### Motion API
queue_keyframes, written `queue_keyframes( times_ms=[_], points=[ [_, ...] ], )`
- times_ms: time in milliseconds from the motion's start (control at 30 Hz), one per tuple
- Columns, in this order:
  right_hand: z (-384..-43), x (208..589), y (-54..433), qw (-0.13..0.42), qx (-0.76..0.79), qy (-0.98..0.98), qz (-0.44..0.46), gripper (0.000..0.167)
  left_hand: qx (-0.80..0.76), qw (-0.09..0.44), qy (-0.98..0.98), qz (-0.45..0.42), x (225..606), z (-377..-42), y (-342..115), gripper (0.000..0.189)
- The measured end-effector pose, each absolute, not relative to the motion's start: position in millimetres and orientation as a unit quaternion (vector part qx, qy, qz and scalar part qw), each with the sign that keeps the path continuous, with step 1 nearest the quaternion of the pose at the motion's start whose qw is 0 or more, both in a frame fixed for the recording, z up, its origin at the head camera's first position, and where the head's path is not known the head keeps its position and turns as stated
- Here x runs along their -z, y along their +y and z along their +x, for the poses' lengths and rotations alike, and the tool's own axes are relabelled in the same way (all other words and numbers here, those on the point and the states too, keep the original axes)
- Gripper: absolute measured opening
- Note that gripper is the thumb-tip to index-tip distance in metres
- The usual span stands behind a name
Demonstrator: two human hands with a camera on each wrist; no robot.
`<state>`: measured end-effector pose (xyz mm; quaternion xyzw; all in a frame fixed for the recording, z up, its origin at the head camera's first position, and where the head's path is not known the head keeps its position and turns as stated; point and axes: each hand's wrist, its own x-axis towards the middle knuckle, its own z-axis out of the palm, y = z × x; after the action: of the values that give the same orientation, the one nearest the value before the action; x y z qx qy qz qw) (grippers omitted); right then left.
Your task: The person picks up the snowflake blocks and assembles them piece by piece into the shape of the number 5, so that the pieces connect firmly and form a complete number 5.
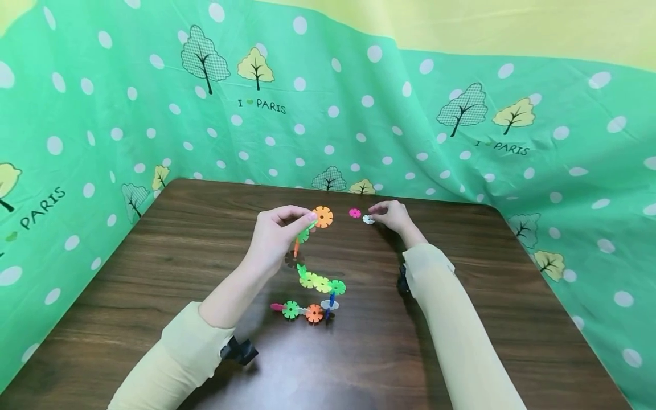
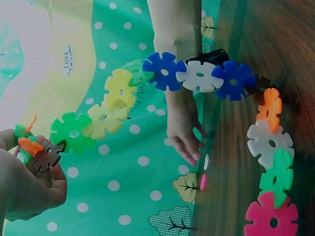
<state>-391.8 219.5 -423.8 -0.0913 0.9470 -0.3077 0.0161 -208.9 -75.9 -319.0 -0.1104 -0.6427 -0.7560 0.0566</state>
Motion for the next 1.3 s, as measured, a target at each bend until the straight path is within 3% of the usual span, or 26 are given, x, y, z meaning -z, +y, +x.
queue_keyframes(
  times_ms=[167, 433, 733, 1067, 1300],
  points=[
    [-393, 427, 223, 0.035, 0.285, 0.955, -0.071, 0.030, 0.758, 0.059, -0.641, -0.111, 321, -209, -76, 0.016],
    [-392, 427, 224, 0.045, 0.290, 0.954, -0.060, 0.022, 0.758, 0.053, -0.640, -0.118, 320, -211, -76, 0.015],
    [-384, 421, 230, 0.065, 0.396, 0.914, -0.052, 0.022, 0.750, 0.055, -0.649, -0.115, 319, -213, -76, 0.016],
    [-330, 368, 216, 0.071, 0.641, 0.763, -0.053, 0.026, 0.734, 0.060, -0.662, -0.139, 319, -215, -74, 0.016],
    [-276, 315, 197, 0.091, 0.720, 0.685, -0.059, 0.009, 0.729, 0.065, -0.663, -0.156, 318, -216, -70, 0.017]
  ],
)
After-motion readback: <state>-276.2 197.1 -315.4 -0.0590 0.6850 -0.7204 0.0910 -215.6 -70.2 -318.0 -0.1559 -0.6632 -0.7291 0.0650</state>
